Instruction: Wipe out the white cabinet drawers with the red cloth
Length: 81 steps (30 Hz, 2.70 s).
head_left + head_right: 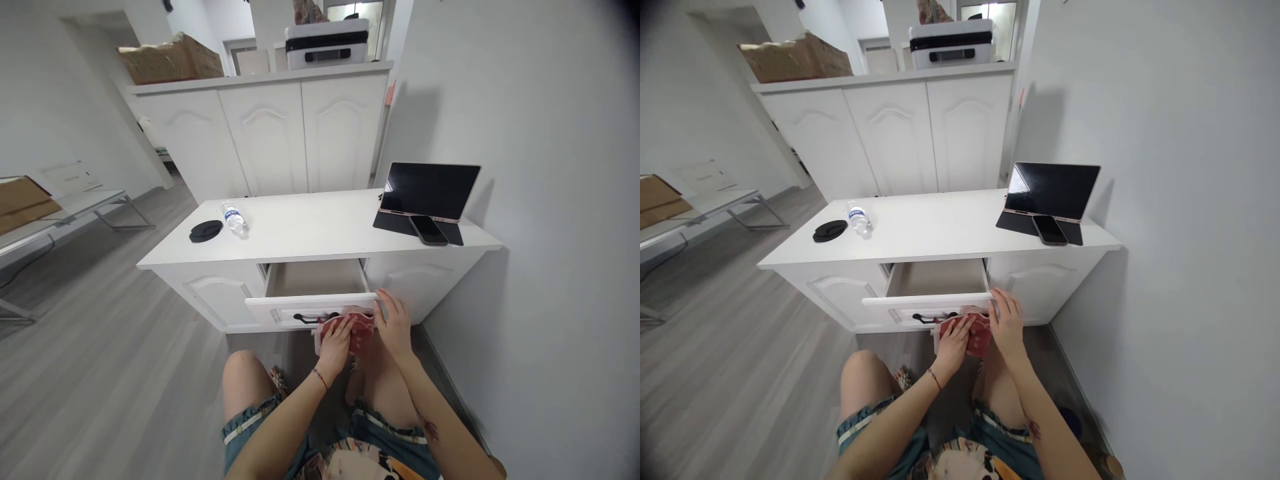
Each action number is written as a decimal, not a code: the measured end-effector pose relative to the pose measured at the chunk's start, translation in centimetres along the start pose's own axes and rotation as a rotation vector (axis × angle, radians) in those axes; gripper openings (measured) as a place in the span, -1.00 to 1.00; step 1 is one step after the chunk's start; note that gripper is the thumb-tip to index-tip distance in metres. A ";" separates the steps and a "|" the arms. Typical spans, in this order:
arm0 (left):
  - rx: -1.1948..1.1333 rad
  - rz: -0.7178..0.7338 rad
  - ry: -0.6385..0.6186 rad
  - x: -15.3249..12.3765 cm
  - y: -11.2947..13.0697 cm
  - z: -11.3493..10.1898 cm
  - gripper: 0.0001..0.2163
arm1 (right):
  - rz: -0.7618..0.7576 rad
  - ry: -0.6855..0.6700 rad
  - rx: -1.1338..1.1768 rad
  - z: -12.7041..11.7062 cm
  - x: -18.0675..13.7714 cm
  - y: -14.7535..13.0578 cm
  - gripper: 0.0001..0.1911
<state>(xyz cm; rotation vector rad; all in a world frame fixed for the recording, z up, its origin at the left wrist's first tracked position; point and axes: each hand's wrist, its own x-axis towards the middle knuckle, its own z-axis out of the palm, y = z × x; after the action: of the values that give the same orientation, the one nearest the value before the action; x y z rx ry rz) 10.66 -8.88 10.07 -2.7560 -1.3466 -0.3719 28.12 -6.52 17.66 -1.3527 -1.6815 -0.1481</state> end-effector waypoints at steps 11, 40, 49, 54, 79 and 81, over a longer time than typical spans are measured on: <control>-0.158 -0.416 0.062 -5.8 -3.0 4.0 -0.49 | -0.053 -0.093 -0.101 1.0 0.0 -0.3 -0.65; -0.670 -0.786 0.757 -4.4 -4.4 -3.1 -0.51 | -0.036 -0.123 0.016 0.6 0.3 0.7 -0.51; -0.477 -0.505 0.477 -1.3 0.0 -4.0 -0.65 | -0.009 -0.232 0.112 -0.8 1.3 1.6 -0.47; -0.466 -0.265 0.251 1.7 2.8 -2.6 -0.61 | -0.046 -0.318 0.127 -1.1 2.1 2.3 -0.44; -0.275 -0.279 0.000 -3.9 -0.6 3.9 -0.50 | -0.101 -0.191 -0.131 0.4 0.9 -0.7 -0.63; -0.318 -0.362 0.006 -5.3 -0.8 4.5 -0.47 | -0.135 -0.203 -0.147 1.2 0.5 -1.8 -0.61</control>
<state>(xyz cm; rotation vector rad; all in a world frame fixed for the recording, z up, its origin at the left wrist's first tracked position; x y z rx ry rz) 7.75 -11.76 4.45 -2.7273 -1.9434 -0.6642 25.99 -6.09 18.12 -1.3998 -1.9656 -0.2220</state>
